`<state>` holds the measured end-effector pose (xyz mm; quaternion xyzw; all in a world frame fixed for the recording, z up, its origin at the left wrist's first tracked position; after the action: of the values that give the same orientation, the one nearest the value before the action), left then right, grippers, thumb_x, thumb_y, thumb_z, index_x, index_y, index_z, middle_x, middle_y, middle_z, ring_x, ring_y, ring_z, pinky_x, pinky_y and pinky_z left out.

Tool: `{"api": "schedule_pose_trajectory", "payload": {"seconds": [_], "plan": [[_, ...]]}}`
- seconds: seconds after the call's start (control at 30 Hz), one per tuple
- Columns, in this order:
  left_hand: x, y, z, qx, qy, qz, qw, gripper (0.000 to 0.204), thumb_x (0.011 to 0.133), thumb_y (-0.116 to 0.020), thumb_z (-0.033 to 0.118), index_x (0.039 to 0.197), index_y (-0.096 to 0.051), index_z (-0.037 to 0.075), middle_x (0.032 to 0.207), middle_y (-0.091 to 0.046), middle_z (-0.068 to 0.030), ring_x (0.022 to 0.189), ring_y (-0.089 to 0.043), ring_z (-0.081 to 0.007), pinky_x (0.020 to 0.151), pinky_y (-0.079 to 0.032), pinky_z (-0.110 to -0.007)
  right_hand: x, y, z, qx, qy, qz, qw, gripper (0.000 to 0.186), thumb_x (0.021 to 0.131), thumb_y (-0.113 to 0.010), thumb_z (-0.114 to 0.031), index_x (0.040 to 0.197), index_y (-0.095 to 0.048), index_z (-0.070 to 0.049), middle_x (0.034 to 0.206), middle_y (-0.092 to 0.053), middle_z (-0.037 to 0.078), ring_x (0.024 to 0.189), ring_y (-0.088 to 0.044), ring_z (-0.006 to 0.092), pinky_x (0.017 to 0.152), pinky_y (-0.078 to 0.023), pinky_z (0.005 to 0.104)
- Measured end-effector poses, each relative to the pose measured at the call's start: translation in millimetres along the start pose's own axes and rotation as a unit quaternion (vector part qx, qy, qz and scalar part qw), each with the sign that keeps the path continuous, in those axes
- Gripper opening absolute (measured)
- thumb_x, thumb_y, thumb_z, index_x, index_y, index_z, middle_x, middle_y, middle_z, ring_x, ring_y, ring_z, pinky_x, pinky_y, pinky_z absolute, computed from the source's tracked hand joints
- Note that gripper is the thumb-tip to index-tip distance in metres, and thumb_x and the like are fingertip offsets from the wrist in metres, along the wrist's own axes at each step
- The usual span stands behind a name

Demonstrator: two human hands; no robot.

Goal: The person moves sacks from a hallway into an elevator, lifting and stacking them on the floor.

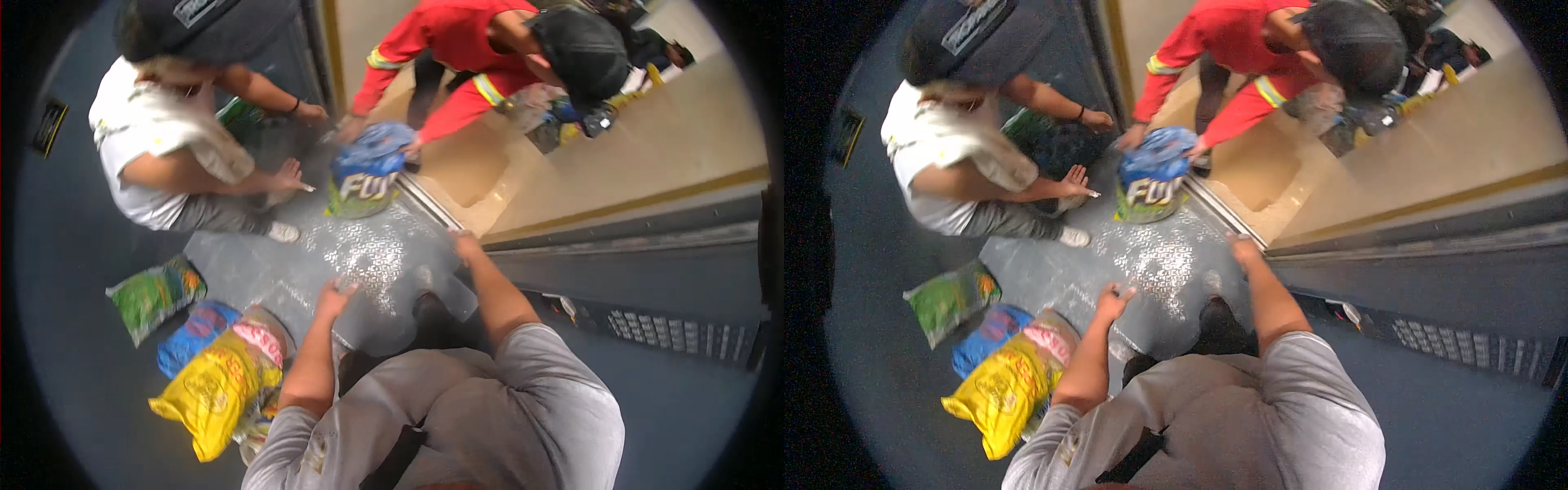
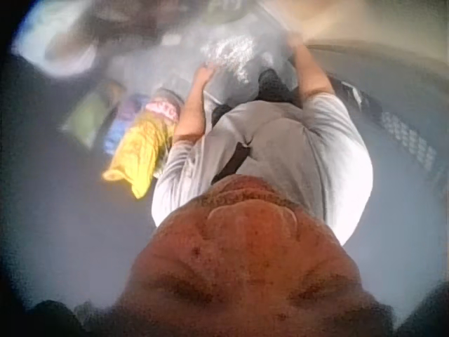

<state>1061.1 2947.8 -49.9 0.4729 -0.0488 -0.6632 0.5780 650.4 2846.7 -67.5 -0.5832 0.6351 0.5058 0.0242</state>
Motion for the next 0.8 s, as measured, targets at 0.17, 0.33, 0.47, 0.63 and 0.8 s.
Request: {"api": "schedule_pose_trajectory", "payload": {"seconds": [0.17, 0.33, 0.47, 0.63, 0.8], "plan": [[9, 1, -19, -0.018, 0.017, -0.023, 0.999, 0.079, 0.073, -0.075, 0.055, 0.12, -0.053, -0.006, 0.109, -0.062, -0.0289, 0.101, -0.063, -0.035, 0.087, -0.049, -0.039, 19, -25, 48, 0.045, -0.007, 0.058, 0.997, 0.066, 0.093, -0.049, -0.052, 0.13, -0.051, 0.003, 0.132, -0.053, 0.022, 0.119, -0.052, 0.0304, 0.094, -0.043, 0.0403], [30, -18, 19, 0.008, -0.002, -0.09, 0.996, 0.079, 0.073, -0.075, 0.054, 0.119, -0.053, -0.006, 0.112, -0.061, -0.0296, 0.102, -0.062, -0.0352, 0.087, -0.049, -0.038, 14, 8, 79, 0.157, -0.053, 0.093, 0.982, 0.064, 0.092, -0.053, -0.05, 0.13, -0.052, 0.002, 0.133, -0.052, 0.022, 0.121, -0.051, 0.03, 0.095, -0.043, 0.0417], [55, -42, 58, 0.021, -0.085, -0.099, 0.991, 0.083, 0.071, -0.076, 0.055, 0.123, -0.052, -0.006, 0.116, -0.059, -0.0307, 0.11, -0.059, -0.036, 0.093, -0.047, -0.039, 10, 46, 79, 0.232, -0.073, 0.068, 0.968, 0.066, 0.092, -0.054, -0.049, 0.13, -0.05, 0.005, 0.128, -0.056, 0.021, 0.111, -0.057, 0.0305, 0.091, -0.045, 0.0393], [102, -97, 153, 0.02, -0.105, -0.125, 0.986, 0.093, 0.07, -0.075, 0.058, 0.129, -0.046, -0.009, 0.128, -0.051, -0.0311, 0.121, -0.051, -0.0383, 0.102, -0.041, -0.039, 57, 97, 121, 0.264, -0.099, 0.175, 0.943, 0.067, 0.09, -0.058, -0.046, 0.128, -0.049, 0.009, 0.124, -0.058, 0.023, 0.113, -0.056, 0.0327, 0.095, -0.042, 0.0375], [144, -145, 213, 0.008, -0.086, -0.092, 0.992, 0.101, 0.068, -0.077, 0.058, 0.133, -0.041, -0.011, 0.138, -0.041, -0.0309, 0.129, -0.042, -0.0392, 0.107, -0.036, -0.039, 85, 138, 75, 0.288, -0.179, 0.075, 0.938, 0.07, 0.09, -0.056, -0.051, 0.13, -0.049, 0.005, 0.128, -0.055, 0.021, 0.111, -0.054, 0.0312, 0.084, -0.047, 0.0406]]}}
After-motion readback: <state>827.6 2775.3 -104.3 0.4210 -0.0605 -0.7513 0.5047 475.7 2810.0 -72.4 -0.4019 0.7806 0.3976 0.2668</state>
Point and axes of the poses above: each hand's wrist, its own x-axis towards the middle knuckle, its own y-axis out of the back of the hand, z = x × y, the point moved 2 cm from there along x, towards the middle knuckle
